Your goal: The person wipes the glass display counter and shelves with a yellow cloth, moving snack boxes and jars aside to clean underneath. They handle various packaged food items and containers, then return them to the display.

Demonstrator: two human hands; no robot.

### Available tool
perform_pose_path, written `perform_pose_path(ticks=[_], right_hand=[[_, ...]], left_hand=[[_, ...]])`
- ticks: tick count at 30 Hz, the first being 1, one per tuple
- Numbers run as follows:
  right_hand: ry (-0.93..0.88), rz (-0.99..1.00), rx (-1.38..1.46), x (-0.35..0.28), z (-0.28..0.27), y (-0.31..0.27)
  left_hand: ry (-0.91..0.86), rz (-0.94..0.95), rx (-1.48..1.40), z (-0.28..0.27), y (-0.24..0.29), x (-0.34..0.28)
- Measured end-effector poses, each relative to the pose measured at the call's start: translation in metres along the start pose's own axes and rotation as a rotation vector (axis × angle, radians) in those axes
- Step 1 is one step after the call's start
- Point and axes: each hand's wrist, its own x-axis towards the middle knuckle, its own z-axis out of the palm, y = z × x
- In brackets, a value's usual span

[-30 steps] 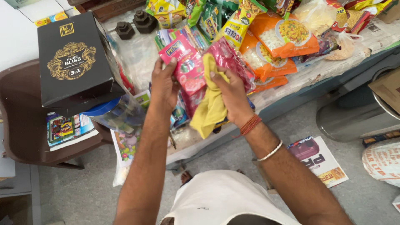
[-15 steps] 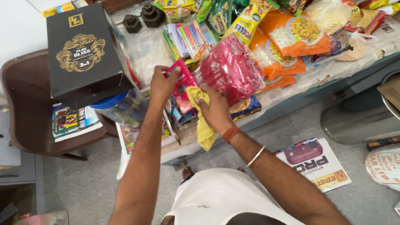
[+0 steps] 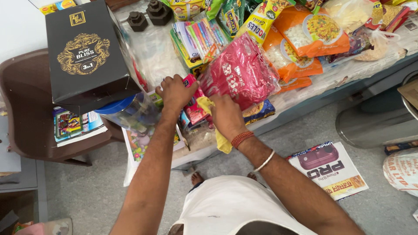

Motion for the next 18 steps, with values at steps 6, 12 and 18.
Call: perform_pose_path(ticks=[6, 12, 18], right_hand=[[0.115, 0.036, 0.181, 0.008, -0.03, 0.011], [0.176, 0.046, 0.564, 0.017, -0.052, 0.019], [0.243, 0.241, 1.264, 0.032, -0.066, 0.016]], left_hand=[[-0.009, 0.166, -0.002, 0.022, -0.001, 0.002], [0.128, 0.228, 0.08, 0.009, 0.016, -0.008], [0.211, 0.179, -0.921, -0.041, 0.062, -0.051]])
